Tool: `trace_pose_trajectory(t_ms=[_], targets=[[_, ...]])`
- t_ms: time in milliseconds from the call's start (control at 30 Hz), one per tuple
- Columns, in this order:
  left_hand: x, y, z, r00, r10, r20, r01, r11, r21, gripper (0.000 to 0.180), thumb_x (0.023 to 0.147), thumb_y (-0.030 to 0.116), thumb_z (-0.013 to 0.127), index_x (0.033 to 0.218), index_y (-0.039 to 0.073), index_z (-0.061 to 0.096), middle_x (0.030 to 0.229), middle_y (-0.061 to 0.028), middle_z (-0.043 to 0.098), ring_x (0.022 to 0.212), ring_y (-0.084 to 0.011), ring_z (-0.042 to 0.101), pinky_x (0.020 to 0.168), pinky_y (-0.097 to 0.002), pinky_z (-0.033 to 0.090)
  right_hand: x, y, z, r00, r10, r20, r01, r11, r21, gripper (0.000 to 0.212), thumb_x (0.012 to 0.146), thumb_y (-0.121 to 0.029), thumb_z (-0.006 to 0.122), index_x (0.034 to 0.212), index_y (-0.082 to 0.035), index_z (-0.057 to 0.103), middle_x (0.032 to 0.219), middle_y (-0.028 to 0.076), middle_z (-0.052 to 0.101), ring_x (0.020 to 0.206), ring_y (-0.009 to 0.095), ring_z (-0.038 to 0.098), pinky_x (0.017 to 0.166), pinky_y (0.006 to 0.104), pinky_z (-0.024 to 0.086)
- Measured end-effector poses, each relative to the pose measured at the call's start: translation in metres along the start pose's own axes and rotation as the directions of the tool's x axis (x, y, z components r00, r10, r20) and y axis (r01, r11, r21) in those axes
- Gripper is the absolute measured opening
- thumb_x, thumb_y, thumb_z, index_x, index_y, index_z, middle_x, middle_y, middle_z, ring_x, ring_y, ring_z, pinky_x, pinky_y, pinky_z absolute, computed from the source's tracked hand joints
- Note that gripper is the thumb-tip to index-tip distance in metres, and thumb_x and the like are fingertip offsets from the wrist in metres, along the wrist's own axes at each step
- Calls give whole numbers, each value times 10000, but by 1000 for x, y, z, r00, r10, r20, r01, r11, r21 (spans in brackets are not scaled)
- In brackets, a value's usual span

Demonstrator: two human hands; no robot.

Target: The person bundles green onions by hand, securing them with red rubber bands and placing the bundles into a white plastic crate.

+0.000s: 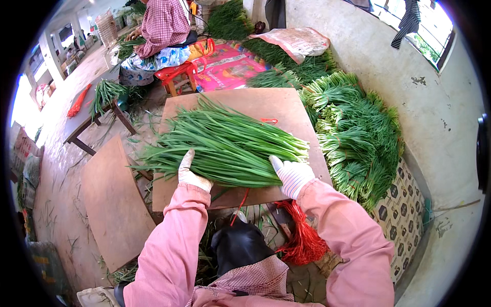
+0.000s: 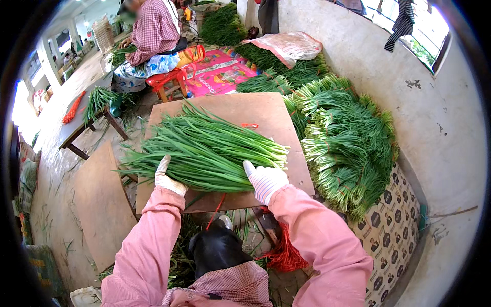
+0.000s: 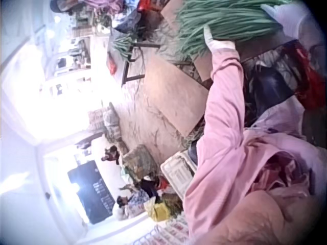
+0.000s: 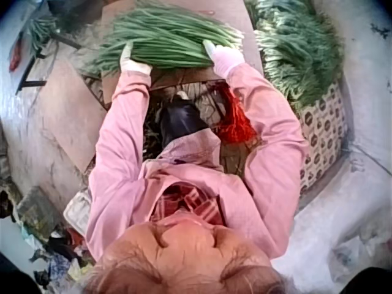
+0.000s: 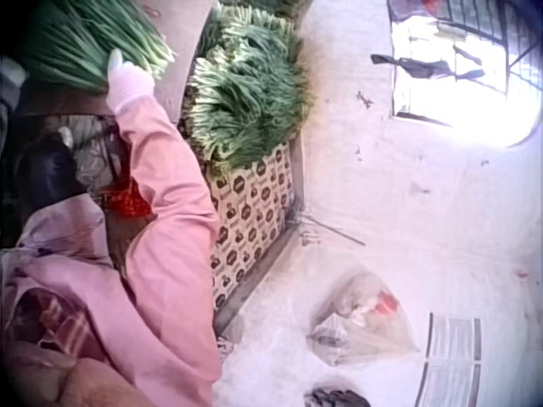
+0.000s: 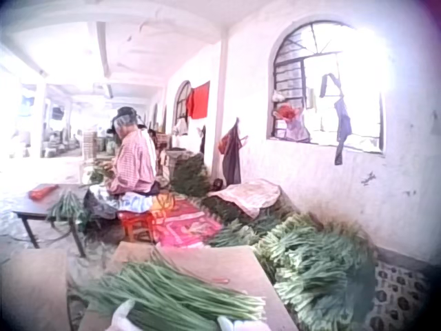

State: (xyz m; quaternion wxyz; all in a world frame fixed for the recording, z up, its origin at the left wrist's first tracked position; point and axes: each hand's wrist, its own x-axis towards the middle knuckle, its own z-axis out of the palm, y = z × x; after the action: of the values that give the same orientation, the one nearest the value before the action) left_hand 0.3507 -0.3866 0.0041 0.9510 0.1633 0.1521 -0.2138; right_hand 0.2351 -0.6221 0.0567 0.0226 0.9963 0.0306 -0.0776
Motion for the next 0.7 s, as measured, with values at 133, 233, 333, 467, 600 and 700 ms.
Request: trace_pose_trajectory(t_ms=[133, 233, 333, 467, 600, 700], targets=[[3, 10, 34, 993, 77, -95, -73, 996, 43, 379, 757, 245, 672, 1096, 104, 579, 1084, -67, 618, 979, -297, 586, 837, -508, 484, 15, 16, -45, 996, -88, -34, 91, 991, 98, 568, 707, -165, 611, 1230, -62, 413, 902, 184, 619, 832, 341, 614, 744, 422, 485], [14, 24, 59, 995, 89, 40, -93, 992, 90, 401, 746, 248, 690, 1093, 88, 570, 1088, -77, 615, 983, -289, 585, 847, -472, 489, 24, 35, -65, 985, -147, -85, 162, 965, 208, 566, 651, -224, 682, 1142, -37, 471, 907, 212, 616, 862, 382, 597, 764, 410, 484], [10, 38, 64, 993, 59, 100, -78, 977, 197, 340, 728, 186, 712, 1024, 88, 579, 1007, -83, 628, 912, -287, 600, 794, -469, 502, 18, 26, -57, 991, -121, -54, 131, 950, 284, 559, 641, -252, 682, 1111, -18, 489, 888, 219, 617, 853, 387, 594, 755, 413, 482], [1, 34, 41, 997, 28, 67, -41, 979, 200, 380, 717, 157, 715, 1066, 86, 580, 1062, -86, 615, 951, -298, 590, 824, -474, 493, 6, 8, 1, 997, -57, -46, 69, 951, 301, 505, 676, -210, 663, 1100, -28, 459, 872, 213, 611, 827, 376, 602, 735, 429, 485], [4, 32, 18, 997, 69, -22, -64, 980, 187, 392, 718, 132, 707, 1085, 83, 580, 1071, -76, 619, 966, -291, 583, 849, -480, 481, -6, -11, 29, 1000, 1, -20, 5, 956, 292, 607, 706, -193, 668, 1219, -41, 381, 978, 199, 579, 902, 355, 589, 775, 413, 481], [7, 26, 14, 998, 55, -18, -51, 983, 178, 391, 720, 132, 704, 1089, 89, 584, 1077, -75, 617, 970, -288, 580, 859, -478, 474, -9, -19, 47, 995, 92, 41, -100, 954, 283, 697, 704, -148, 625, 1321, -77, 308, 1035, 211, 549, 921, 364, 578, 798, 411, 473]])
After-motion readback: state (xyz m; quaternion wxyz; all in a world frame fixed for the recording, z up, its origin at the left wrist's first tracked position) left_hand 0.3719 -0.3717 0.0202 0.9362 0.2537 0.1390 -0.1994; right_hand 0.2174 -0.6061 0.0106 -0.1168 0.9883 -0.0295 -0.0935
